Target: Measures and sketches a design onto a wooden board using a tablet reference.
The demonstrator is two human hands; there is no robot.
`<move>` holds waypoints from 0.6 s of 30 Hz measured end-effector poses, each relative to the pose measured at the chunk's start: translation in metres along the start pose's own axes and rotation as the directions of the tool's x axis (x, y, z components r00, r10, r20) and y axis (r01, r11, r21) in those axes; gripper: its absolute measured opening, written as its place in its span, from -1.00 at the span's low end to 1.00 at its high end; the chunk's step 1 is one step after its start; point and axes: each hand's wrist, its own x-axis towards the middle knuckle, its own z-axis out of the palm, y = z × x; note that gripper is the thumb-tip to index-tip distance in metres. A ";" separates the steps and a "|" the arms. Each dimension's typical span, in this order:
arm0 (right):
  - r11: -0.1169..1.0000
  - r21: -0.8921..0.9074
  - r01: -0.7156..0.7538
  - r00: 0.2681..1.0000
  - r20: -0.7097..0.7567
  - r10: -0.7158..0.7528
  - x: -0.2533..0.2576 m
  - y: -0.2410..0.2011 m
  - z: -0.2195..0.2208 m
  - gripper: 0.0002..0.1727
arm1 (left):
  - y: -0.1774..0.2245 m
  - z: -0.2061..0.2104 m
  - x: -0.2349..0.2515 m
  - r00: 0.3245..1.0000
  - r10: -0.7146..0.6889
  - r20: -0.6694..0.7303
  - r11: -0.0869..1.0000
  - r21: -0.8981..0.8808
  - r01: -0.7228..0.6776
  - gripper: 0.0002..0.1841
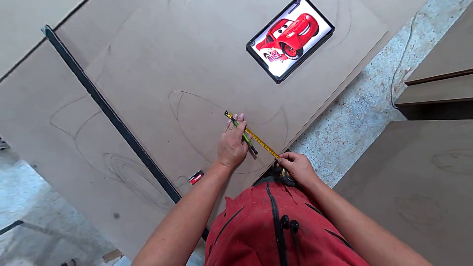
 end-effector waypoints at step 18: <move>1.000 -0.024 0.016 0.999 -0.031 -0.017 0.000 0.000 0.002 -0.85 | 0.032 0.016 -0.033 0.977 0.201 0.063 0.978 -0.059 -0.198 -0.53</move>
